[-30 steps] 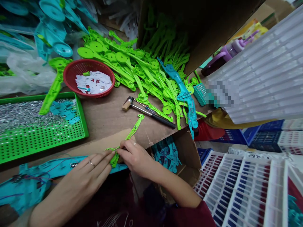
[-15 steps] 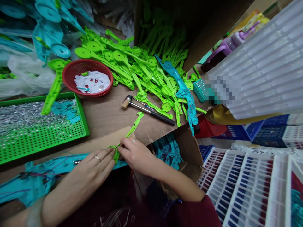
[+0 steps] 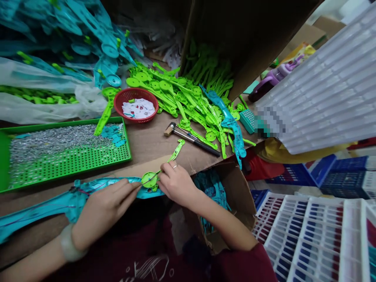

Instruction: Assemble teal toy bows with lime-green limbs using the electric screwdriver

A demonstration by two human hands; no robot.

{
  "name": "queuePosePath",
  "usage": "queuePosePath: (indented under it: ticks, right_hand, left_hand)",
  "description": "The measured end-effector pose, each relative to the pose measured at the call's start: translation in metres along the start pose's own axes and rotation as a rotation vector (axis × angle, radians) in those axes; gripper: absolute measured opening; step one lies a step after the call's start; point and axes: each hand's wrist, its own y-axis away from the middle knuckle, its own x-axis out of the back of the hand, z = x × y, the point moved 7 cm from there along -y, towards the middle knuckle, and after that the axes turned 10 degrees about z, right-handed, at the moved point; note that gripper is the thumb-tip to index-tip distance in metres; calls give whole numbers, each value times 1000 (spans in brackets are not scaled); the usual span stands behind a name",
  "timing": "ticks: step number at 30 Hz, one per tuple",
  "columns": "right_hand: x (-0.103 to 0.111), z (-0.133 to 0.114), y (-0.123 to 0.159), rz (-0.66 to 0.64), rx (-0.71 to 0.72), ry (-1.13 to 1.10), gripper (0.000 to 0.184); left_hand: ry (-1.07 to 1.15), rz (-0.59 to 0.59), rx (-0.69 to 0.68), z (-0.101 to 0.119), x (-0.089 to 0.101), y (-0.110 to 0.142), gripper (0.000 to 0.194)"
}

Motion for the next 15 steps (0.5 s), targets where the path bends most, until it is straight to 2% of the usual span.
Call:
queuePosePath:
  ticks: [3, 6, 10, 15]
  right_hand:
    - [0, -15, 0, 63, 153, 24, 18]
    - [-7, -28, 1, 37, 270, 1, 22]
    - [-11, -31, -1, -14, 221, -7, 24]
    - [-11, -32, -9, -76, 162, 5, 26]
  left_hand:
    - [-12, -59, 16, -8, -8, -3, 28]
    - [29, -98, 86, -19, -12, -2, 26]
    - [58, -83, 163, -26, -12, -3, 22]
    - [-183, -194, 150, -18, -15, -9, 24]
